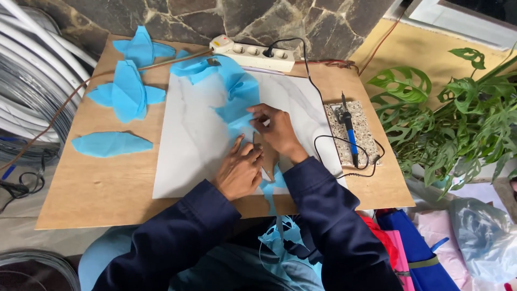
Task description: Cutting blue foam shapes using a heat tool and a cardboard template on a workbench.
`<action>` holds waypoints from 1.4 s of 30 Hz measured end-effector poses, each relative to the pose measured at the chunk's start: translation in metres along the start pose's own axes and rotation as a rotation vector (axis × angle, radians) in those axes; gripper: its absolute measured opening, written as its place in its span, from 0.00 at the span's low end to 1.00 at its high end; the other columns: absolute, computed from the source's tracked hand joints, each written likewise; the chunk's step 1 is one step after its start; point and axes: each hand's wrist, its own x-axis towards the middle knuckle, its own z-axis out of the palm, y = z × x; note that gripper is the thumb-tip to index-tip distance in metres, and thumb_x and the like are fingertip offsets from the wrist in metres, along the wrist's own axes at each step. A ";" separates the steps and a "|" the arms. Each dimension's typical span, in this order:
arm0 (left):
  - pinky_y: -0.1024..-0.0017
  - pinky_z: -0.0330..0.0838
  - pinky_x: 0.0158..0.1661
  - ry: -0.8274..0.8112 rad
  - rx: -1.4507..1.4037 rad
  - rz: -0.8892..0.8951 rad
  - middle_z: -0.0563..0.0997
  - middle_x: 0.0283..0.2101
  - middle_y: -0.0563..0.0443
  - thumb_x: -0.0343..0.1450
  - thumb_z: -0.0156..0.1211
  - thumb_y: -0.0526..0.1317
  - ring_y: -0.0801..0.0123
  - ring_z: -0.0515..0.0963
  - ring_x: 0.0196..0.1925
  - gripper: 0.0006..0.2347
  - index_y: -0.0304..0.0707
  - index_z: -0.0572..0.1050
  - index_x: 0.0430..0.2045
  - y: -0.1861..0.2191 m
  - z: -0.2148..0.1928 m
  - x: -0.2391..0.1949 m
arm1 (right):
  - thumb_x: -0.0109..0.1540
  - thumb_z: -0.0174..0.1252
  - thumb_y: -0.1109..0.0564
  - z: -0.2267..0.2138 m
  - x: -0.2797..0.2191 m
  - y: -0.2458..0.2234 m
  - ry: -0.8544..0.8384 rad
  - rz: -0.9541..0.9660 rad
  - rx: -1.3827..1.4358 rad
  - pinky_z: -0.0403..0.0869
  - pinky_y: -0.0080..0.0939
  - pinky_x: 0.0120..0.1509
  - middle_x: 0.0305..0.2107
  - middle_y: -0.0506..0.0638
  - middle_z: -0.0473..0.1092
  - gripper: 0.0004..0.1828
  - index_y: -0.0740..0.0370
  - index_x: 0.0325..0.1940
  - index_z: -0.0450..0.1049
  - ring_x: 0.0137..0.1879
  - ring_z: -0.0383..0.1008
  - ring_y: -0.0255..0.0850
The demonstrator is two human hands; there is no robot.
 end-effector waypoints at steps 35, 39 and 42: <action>0.60 0.49 0.57 -0.342 0.062 -0.337 0.64 0.52 0.37 0.61 0.48 0.50 0.54 0.60 0.58 0.29 0.32 0.56 0.54 0.006 -0.029 0.004 | 0.51 0.61 0.55 -0.055 -0.054 0.015 0.401 0.376 0.078 0.68 0.41 0.37 0.21 0.54 0.68 0.12 0.62 0.33 0.71 0.32 0.68 0.44; 0.57 0.56 0.54 -0.063 0.027 -0.260 0.72 0.45 0.45 0.57 0.55 0.45 0.58 0.68 0.52 0.25 0.37 0.65 0.48 0.000 -0.013 -0.001 | 0.53 0.59 0.63 -0.088 -0.073 -0.007 0.546 0.054 0.393 0.67 0.32 0.33 0.18 0.47 0.66 0.04 0.65 0.28 0.70 0.28 0.63 0.34; 0.69 0.66 0.47 0.202 -0.074 -0.218 0.73 0.39 0.53 0.63 0.53 0.41 0.64 0.72 0.46 0.11 0.42 0.73 0.36 0.000 -0.033 0.008 | 0.51 0.62 0.63 -0.100 -0.099 -0.027 0.566 -0.171 0.219 0.72 0.43 0.38 0.21 0.59 0.70 0.07 0.69 0.29 0.72 0.30 0.69 0.43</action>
